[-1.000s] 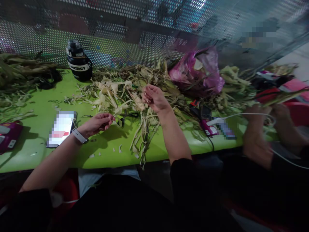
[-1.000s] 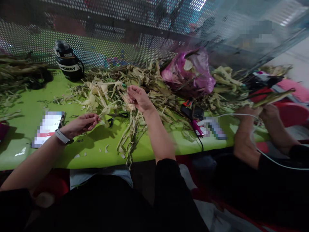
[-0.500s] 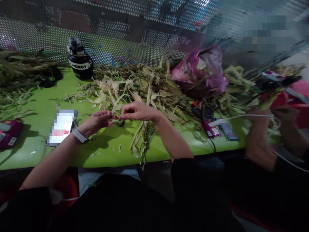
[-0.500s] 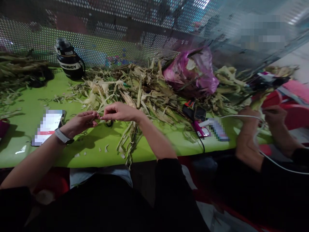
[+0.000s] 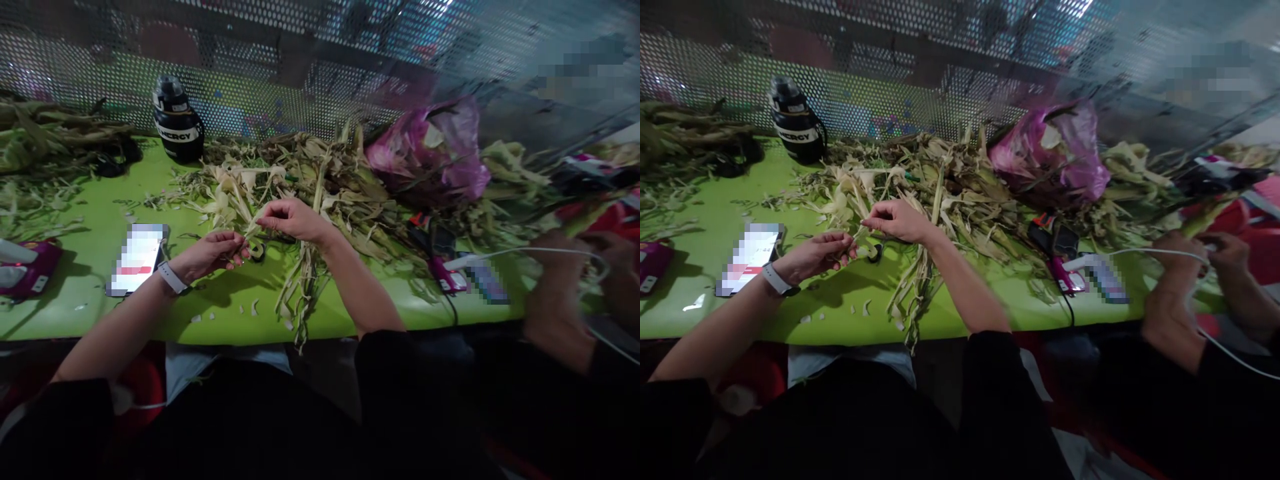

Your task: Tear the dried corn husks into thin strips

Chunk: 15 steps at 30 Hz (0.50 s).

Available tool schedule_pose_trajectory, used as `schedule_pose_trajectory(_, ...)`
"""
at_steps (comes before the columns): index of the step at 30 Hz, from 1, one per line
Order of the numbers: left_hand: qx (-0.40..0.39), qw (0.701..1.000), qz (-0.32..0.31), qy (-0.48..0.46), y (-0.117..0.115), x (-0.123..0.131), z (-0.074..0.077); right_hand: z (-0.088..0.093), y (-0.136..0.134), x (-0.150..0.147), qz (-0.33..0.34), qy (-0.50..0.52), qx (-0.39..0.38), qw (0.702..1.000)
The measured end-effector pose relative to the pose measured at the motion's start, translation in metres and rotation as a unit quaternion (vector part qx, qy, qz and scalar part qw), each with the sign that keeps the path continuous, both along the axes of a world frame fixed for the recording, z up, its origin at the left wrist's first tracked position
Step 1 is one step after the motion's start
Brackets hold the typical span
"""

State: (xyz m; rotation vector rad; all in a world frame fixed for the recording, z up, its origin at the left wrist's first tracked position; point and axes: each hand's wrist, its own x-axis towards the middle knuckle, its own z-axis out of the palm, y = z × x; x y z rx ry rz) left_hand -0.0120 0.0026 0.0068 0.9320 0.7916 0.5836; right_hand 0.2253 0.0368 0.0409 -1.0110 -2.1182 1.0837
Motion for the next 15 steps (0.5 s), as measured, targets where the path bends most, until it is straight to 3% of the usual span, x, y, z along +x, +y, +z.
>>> schedule_pose_trajectory(4, 0.046, 0.999, -0.008, 0.008, -0.001, 0.0, -0.001, -0.002, 0.002, 0.002, -0.007, 0.005, 0.005, 1.0)
schedule_pose_trajectory(9, 0.227, 0.965, -0.065, 0.111, -0.004, -0.001, 0.003, 0.007, -0.009, 0.012, 0.011, -0.021, -0.001, 1.0)
schedule_pose_trajectory(12, 0.314, 0.926, -0.098, 0.187, -0.008, -0.001, 0.015, 0.022, -0.015, 0.017, 0.034, -0.028, 0.005, 0.999)
schedule_pose_trajectory(15, 0.334, 0.906, -0.16, 0.207, -0.017, 0.002, 0.033, 0.037, -0.01, 0.014, 0.079, -0.015, 0.01, 0.997)
